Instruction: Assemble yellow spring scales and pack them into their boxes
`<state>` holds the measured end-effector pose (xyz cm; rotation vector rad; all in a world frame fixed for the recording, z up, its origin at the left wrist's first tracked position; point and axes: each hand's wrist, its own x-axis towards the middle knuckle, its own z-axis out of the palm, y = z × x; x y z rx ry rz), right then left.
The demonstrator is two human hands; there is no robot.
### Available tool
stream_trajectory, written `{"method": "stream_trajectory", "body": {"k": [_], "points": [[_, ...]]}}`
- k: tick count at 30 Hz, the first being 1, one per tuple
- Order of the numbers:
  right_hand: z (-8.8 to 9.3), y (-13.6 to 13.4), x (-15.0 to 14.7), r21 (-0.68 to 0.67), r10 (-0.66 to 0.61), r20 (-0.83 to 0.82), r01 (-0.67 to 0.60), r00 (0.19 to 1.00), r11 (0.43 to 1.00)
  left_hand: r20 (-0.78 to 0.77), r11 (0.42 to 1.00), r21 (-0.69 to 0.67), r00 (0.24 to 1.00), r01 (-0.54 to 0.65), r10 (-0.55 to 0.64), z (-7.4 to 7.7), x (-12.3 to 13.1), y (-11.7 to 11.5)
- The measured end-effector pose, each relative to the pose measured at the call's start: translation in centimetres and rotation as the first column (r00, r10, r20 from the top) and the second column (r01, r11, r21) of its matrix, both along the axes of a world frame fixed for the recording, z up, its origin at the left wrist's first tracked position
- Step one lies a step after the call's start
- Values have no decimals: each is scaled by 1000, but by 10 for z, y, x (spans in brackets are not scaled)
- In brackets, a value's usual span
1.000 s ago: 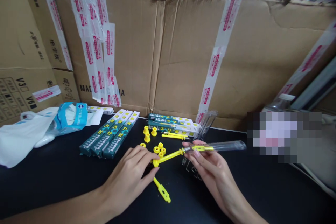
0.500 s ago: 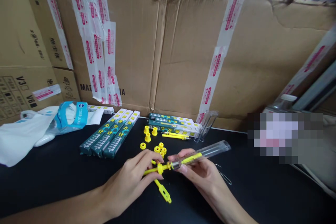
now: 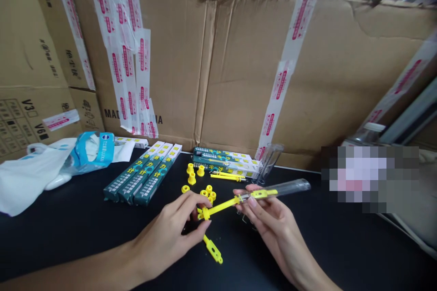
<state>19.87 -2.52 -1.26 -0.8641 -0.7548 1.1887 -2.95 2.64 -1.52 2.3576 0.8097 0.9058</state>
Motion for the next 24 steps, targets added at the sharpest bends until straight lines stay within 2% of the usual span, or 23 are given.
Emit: {"method": "stream_trajectory", "body": {"k": [5,9,15,20,24], "points": [[-2,5,6,-15,-65,-78,64,995,998,25,999,-45,999,-20,21,-2,3,6],[-4,5,8,-20,-51,-86,50,995,999,69,995,-100,997,-24,31,-2,5,10],[2,-1,1,-24,79,75,-78,994,997,101,976,-215,995,24,-2,-2,3,8],[8,-9,-12,-29,217,227,-216,950,976,96,985,-163,995,53,-38,-1,3,5],[9,-11,-15,-12,235,282,-241,930,970,125,987,-152,991,55,-36,2,3,4]]}}
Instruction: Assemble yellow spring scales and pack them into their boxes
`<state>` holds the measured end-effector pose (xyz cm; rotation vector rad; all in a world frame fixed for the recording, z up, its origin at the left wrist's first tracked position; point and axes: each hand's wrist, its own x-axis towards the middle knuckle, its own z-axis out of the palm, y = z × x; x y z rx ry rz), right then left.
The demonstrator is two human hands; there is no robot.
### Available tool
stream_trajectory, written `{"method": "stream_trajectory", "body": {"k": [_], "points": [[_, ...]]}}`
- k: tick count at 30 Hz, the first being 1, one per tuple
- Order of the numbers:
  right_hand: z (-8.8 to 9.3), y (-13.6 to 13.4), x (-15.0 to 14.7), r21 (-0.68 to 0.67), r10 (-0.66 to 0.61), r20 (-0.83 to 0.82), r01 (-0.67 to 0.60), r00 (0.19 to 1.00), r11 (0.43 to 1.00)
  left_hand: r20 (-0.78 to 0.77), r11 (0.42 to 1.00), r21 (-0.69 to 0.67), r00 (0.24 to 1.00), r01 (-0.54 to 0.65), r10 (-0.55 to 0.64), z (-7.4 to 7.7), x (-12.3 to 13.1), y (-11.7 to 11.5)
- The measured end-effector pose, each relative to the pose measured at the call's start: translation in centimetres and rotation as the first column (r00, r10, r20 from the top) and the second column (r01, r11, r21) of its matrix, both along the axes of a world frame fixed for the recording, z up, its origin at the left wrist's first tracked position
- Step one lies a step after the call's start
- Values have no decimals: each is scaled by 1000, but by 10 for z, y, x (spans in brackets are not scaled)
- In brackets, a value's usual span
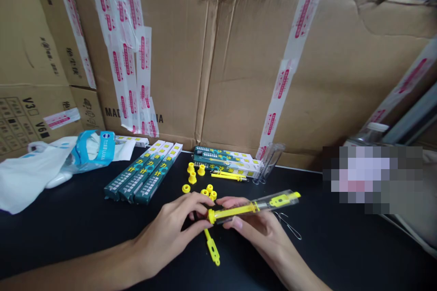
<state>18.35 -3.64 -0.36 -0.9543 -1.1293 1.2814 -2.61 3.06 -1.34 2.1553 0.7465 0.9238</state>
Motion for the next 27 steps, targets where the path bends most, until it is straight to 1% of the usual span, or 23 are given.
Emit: {"method": "stream_trajectory", "body": {"k": [4,8,12,19,23,27], "points": [[-1,0,1,-24,-45,36,46,998,999,24,1000,4,1000,-2,2,1,0,0],[-1,3,1,-54,-86,-44,84,995,995,34,999,39,999,-26,25,3,-1,0],[-4,7,3,-45,-68,-93,64,993,997,13,994,100,999,-37,36,3,-2,0],[-3,9,6,-36,-6,-26,5,1000,999,21,997,61,999,-38,37,5,0,0],[-1,9,6,-12,-23,-2,23,1000,1000,-13,997,61,999,-35,36,5,0,0],[-2,11,6,-41,-41,-21,40,999,998,-67,994,104,997,-15,22,5,-1,0]]}}
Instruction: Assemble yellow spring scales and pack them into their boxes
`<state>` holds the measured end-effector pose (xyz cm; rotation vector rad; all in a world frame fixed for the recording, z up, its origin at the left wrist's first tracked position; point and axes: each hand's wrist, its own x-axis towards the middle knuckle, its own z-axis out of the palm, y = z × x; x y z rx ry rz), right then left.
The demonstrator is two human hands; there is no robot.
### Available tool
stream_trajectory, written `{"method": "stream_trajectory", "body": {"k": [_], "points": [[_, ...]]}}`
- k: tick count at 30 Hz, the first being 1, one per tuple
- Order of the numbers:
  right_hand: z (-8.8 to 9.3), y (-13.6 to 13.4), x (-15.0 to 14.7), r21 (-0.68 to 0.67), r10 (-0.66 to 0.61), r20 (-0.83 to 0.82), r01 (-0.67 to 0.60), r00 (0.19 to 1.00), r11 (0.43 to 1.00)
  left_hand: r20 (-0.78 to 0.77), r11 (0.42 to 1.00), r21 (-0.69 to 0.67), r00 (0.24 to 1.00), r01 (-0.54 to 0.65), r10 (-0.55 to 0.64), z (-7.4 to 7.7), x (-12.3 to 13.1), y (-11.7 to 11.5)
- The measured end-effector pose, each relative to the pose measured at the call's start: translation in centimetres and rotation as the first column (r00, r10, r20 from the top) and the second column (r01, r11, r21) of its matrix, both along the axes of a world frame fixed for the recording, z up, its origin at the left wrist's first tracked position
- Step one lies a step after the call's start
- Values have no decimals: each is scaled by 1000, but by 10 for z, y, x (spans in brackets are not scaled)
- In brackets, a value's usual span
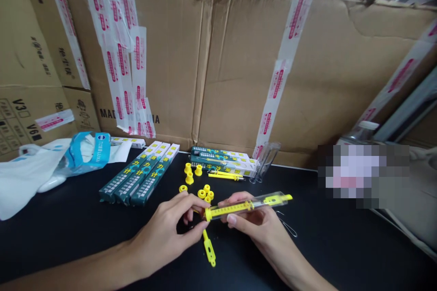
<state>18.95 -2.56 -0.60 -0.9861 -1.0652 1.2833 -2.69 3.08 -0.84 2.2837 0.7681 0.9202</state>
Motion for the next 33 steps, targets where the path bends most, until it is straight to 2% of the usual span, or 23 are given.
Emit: {"method": "stream_trajectory", "body": {"k": [4,8,11,13,18,22,25,28,33], "points": [[1,-2,-3,-5,33,-48,-33,998,999,-33,999,-20,999,-27,26,1,0,1],[4,-8,-6,-9,96,-97,-98,991,995,-3,998,-33,999,-51,51,2,1,3],[7,-11,-5,-4,95,-124,-96,988,995,4,996,-43,996,-84,84,2,2,5],[7,-10,-2,17,59,-151,-58,987,998,-9,992,-60,994,-111,110,2,2,7],[12,-5,13,72,-114,-234,134,966,988,-30,973,-181,990,-141,138,1,1,10],[18,-1,24,160,-178,6,175,984,972,-16,950,-285,992,-127,128,2,0,11],[20,-1,30,218,-196,224,147,955,965,22,933,-338,991,-120,135,4,-1,13],[19,-1,37,307,-229,411,103,882,946,93,919,-372,980,-129,175,4,-2,16],[15,-2,46,468,-336,606,19,721,884,131,904,-412,974,-119,188,5,-2,16]]}}
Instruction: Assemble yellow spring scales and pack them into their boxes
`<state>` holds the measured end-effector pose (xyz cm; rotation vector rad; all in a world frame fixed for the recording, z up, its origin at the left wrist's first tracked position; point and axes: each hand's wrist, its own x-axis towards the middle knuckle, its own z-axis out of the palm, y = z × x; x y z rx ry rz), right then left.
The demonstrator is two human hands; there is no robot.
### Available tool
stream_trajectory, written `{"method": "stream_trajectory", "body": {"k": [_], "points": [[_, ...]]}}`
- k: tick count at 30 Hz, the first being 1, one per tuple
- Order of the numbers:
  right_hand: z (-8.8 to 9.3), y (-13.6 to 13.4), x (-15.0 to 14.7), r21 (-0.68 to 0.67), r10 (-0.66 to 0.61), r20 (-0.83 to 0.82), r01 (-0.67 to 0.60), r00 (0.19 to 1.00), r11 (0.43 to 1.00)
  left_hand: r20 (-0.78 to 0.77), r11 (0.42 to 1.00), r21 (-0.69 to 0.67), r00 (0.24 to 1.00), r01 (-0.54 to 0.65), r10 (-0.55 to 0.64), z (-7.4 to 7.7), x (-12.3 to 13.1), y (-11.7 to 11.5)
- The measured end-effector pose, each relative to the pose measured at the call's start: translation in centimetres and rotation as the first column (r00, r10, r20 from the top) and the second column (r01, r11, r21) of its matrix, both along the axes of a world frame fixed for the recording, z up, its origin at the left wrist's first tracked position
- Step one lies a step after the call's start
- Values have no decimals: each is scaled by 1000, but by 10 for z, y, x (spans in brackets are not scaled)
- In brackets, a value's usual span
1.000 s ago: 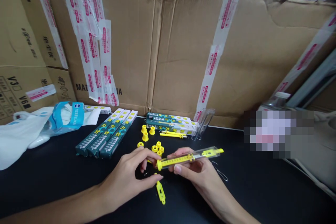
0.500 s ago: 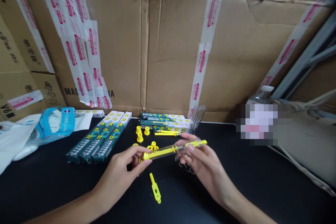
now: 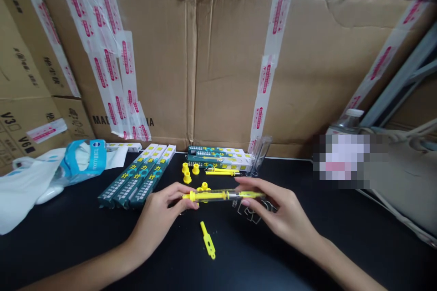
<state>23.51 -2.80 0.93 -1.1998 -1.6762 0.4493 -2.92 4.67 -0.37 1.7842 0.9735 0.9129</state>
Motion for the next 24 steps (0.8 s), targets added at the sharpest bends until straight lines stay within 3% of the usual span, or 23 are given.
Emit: {"method": "stream_trajectory", "body": {"k": [3,7,16,20,24], "points": [[-2,0,2,61,25,180,-36,983,997,-49,1000,26,999,-17,19,1,0,-3],[-5,0,4,71,56,287,-80,956,994,-105,994,110,994,-17,29,4,0,-5],[-8,-3,0,8,79,364,-88,928,996,-168,968,250,984,-14,58,6,-2,-5],[-7,-6,-1,-19,86,396,-86,914,996,-174,980,197,984,-5,40,6,-2,-3],[-9,-6,-3,36,64,364,-83,929,996,-172,987,156,984,-26,53,6,-1,-2]]}}
